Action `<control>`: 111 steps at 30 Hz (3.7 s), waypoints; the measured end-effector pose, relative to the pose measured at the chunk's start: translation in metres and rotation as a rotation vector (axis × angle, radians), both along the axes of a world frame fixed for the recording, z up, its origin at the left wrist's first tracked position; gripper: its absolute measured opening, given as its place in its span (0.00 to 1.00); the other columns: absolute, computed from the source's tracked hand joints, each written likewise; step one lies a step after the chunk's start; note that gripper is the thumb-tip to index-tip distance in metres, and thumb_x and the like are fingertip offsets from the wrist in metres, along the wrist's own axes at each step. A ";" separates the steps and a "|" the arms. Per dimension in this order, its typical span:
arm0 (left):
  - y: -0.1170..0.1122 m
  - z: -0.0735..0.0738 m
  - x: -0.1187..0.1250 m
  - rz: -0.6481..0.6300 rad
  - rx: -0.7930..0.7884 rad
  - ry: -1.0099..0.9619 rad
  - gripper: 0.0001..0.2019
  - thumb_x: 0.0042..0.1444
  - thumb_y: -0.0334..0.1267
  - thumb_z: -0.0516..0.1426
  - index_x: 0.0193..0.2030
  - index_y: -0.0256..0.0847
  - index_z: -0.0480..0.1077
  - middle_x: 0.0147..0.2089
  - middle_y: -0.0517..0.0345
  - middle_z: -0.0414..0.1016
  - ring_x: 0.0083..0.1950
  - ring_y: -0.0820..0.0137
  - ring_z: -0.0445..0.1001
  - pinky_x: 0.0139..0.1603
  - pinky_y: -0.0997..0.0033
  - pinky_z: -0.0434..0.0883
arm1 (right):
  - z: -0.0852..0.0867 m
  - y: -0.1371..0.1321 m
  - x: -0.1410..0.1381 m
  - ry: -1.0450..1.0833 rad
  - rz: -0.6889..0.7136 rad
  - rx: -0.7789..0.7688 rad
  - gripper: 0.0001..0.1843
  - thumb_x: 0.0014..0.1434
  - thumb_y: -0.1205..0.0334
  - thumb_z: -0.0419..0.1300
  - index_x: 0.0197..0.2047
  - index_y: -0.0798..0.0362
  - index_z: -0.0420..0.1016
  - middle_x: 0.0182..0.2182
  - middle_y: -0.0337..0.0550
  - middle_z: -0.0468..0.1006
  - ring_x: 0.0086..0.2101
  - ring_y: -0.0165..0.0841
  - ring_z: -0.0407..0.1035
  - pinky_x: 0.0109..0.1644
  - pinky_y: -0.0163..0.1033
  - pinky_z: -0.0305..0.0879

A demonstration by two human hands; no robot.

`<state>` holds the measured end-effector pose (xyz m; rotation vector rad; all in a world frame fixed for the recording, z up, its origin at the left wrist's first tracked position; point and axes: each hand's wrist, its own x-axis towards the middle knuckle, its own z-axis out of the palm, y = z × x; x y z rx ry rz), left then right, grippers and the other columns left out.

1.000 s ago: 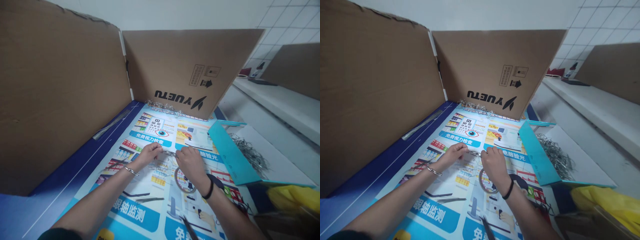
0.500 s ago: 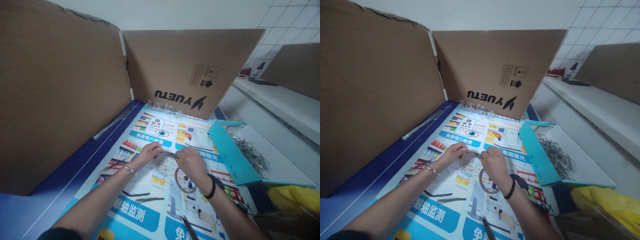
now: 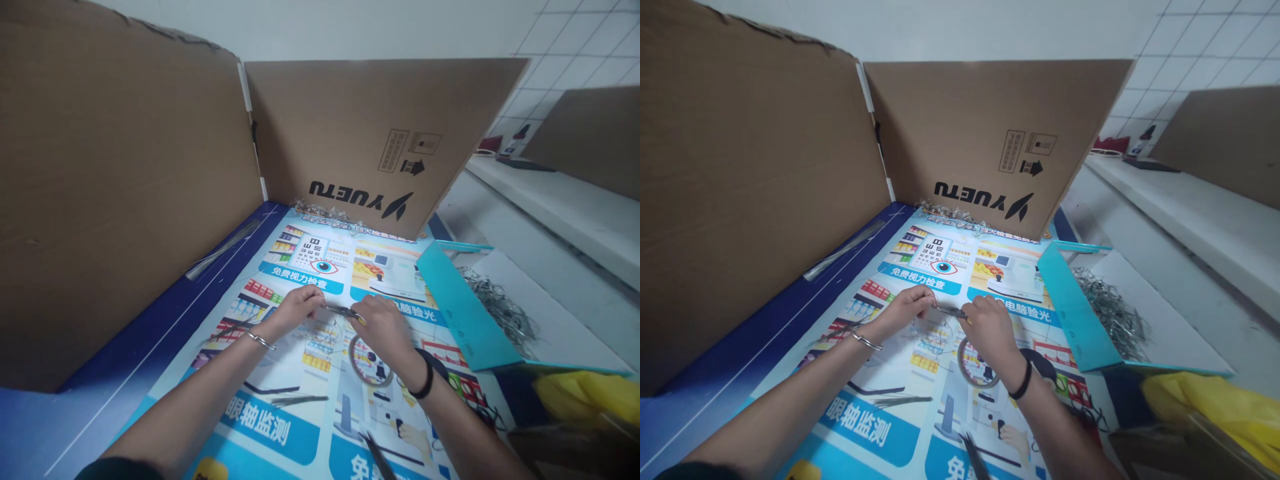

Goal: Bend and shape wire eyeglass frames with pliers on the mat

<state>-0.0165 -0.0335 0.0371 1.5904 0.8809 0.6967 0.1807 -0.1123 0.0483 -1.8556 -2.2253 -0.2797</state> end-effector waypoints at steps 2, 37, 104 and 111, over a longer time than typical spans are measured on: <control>0.000 0.001 0.000 -0.006 -0.001 0.000 0.09 0.54 0.41 0.53 0.29 0.38 0.67 0.20 0.65 0.64 0.22 0.77 0.62 0.24 0.78 0.58 | 0.001 0.000 0.000 -0.005 0.002 -0.002 0.05 0.56 0.59 0.59 0.34 0.49 0.75 0.30 0.41 0.73 0.35 0.34 0.63 0.39 0.38 0.48; 0.003 -0.008 0.002 -0.031 -0.002 -0.052 0.03 0.48 0.33 0.56 0.29 0.38 0.64 0.22 0.65 0.64 0.23 0.77 0.62 0.26 0.76 0.59 | 0.001 0.000 0.000 0.027 0.028 -0.112 0.08 0.57 0.56 0.58 0.31 0.50 0.73 0.29 0.41 0.72 0.35 0.34 0.63 0.38 0.37 0.51; 0.008 -0.010 -0.005 -0.153 0.094 -0.042 0.04 0.50 0.35 0.59 0.31 0.36 0.72 0.32 0.58 0.70 0.32 0.74 0.67 0.35 0.74 0.65 | 0.010 -0.009 0.004 -0.099 0.082 0.048 0.04 0.56 0.62 0.57 0.31 0.51 0.72 0.30 0.42 0.69 0.35 0.35 0.59 0.38 0.40 0.44; 0.004 -0.006 -0.003 -0.204 0.273 -0.056 0.04 0.53 0.36 0.58 0.31 0.38 0.73 0.34 0.56 0.72 0.38 0.71 0.69 0.43 0.71 0.66 | 0.016 -0.014 -0.001 -0.178 0.070 0.052 0.04 0.57 0.65 0.56 0.31 0.52 0.71 0.30 0.44 0.69 0.34 0.36 0.56 0.37 0.42 0.43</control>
